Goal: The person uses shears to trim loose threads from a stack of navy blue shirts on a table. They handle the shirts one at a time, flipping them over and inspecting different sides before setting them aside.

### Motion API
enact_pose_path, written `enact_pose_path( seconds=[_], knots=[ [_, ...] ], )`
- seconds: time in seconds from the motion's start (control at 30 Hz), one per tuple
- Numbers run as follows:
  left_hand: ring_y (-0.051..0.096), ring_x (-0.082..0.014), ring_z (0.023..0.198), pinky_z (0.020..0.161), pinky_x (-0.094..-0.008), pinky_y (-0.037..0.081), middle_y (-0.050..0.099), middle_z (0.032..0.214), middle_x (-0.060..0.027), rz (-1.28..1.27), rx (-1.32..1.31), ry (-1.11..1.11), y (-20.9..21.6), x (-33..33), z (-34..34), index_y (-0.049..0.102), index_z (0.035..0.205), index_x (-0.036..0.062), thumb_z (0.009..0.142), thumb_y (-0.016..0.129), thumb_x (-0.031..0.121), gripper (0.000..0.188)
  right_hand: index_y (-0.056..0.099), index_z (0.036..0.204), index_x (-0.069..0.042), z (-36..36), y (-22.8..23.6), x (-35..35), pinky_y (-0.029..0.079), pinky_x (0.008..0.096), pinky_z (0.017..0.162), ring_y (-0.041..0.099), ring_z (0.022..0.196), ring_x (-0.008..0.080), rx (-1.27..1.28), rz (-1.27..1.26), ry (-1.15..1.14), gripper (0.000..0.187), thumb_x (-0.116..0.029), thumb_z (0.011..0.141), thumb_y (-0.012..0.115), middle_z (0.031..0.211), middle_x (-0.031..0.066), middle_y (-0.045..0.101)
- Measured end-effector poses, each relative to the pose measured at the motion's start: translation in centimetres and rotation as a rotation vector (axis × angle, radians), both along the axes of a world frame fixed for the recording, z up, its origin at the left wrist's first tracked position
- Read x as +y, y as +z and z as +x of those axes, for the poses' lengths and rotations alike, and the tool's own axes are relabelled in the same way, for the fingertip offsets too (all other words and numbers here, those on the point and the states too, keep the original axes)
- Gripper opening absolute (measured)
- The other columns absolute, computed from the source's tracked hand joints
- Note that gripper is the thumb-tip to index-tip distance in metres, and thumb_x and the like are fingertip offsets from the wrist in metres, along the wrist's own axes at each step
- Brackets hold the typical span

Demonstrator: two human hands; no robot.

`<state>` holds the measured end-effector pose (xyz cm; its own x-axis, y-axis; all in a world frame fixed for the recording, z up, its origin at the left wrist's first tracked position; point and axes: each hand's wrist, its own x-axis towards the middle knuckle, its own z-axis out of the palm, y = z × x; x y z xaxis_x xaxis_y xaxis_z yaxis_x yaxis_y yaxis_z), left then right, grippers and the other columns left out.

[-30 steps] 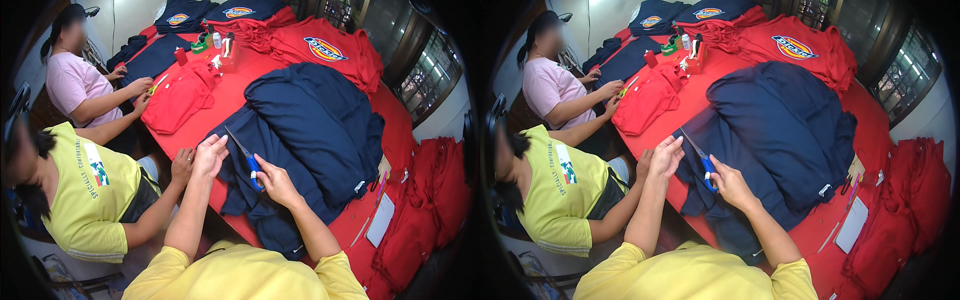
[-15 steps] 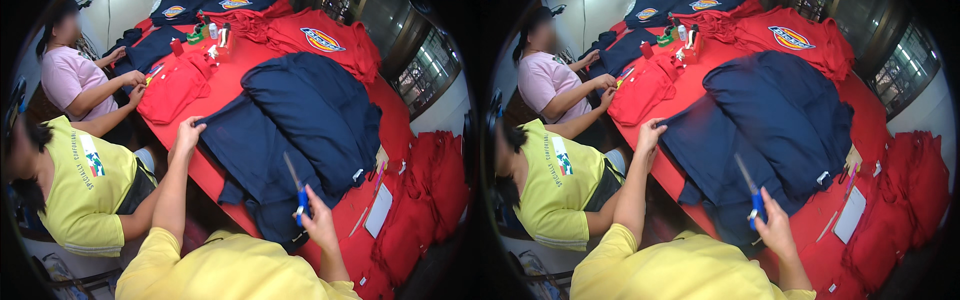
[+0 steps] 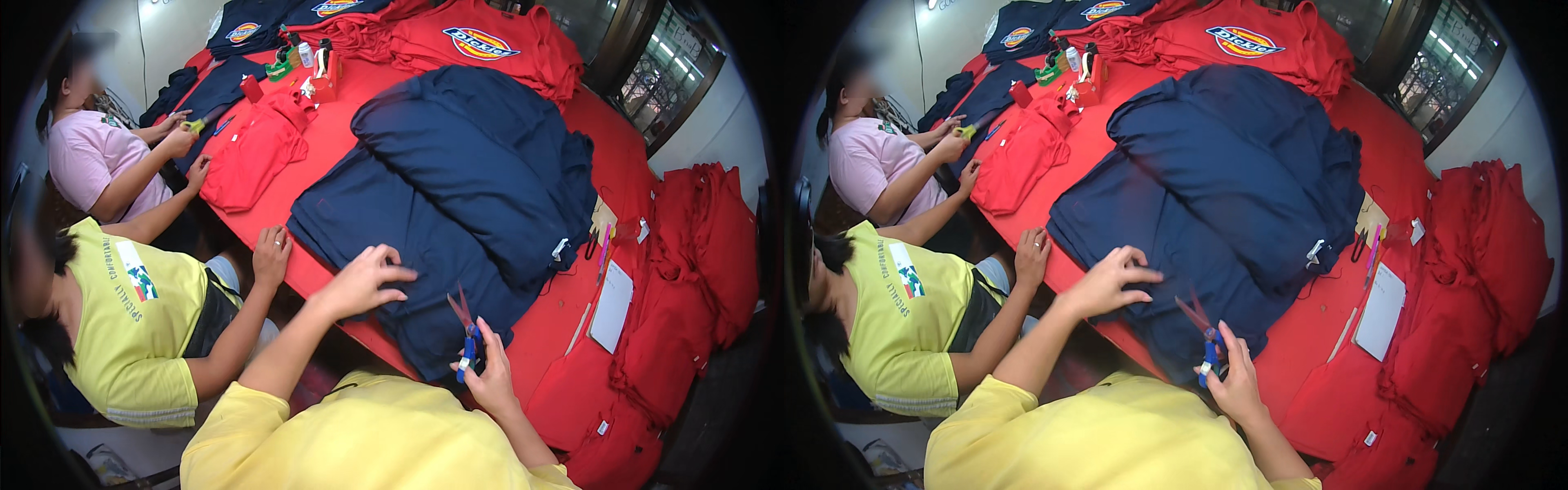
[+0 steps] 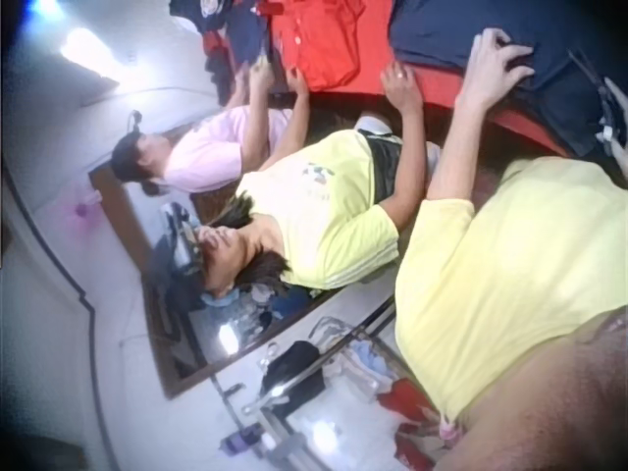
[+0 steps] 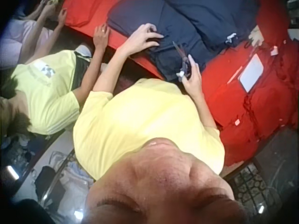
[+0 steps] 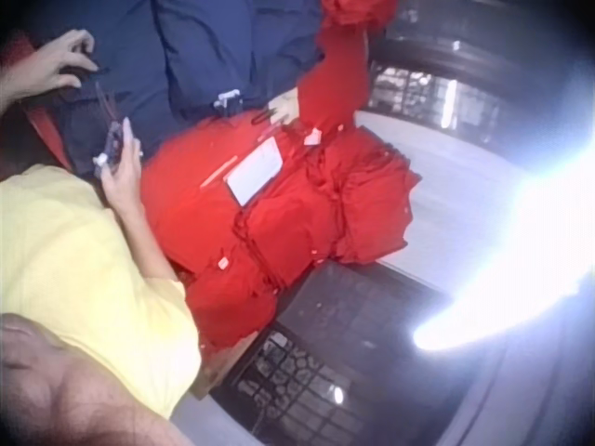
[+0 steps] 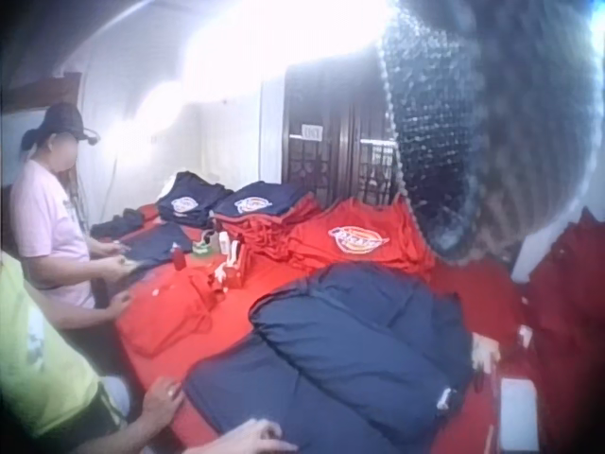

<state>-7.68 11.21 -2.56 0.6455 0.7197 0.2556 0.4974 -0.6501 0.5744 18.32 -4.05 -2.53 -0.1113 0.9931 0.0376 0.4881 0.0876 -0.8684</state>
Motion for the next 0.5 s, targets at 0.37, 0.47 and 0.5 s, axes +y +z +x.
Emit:
enact_pose_path(
  seconds=[0.37,0.47,0.5],
  knots=[
    [0.065,-0.0274,0.082,0.073,-0.0363,0.051,0.066,0.084,-0.0106,-0.710,0.397,0.089,-6.1,-12.4,-8.4,0.073,0.087,0.0071,0.077,0.068,0.018,0.015,0.042,0.138,-0.005,-0.6,-2.2,0.6,0.047,0.0388,0.079,0.054,0.088,0.0319,-0.398,0.259,0.554,0.069,0.005,0.072,0.062,0.096,0.0174,0.053],
    [0.065,-0.0292,0.089,0.078,-0.0370,0.051,0.066,0.094,-0.0132,-0.689,0.431,0.173,-7.1,-14.8,-8.4,0.072,0.097,0.0069,0.082,0.065,0.028,0.027,0.044,0.135,-0.006,-1.4,0.5,3.7,0.048,0.0335,0.077,0.056,0.089,0.0222,0.035,0.063,0.447,0.064,0.005,0.075,0.062,0.098,0.0131,0.054],
    [0.065,-0.0291,0.090,0.079,-0.0369,0.051,0.066,0.096,-0.0138,-0.648,0.381,0.201,-6.9,-15.4,-8.2,0.071,0.100,0.0064,0.083,0.065,0.030,0.030,0.045,0.134,-0.007,-1.8,1.4,5.0,0.048,0.0304,0.072,0.056,0.082,0.0182,0.342,-0.128,0.362,0.058,0.003,0.079,0.061,0.094,0.0090,0.054]
  ],
)
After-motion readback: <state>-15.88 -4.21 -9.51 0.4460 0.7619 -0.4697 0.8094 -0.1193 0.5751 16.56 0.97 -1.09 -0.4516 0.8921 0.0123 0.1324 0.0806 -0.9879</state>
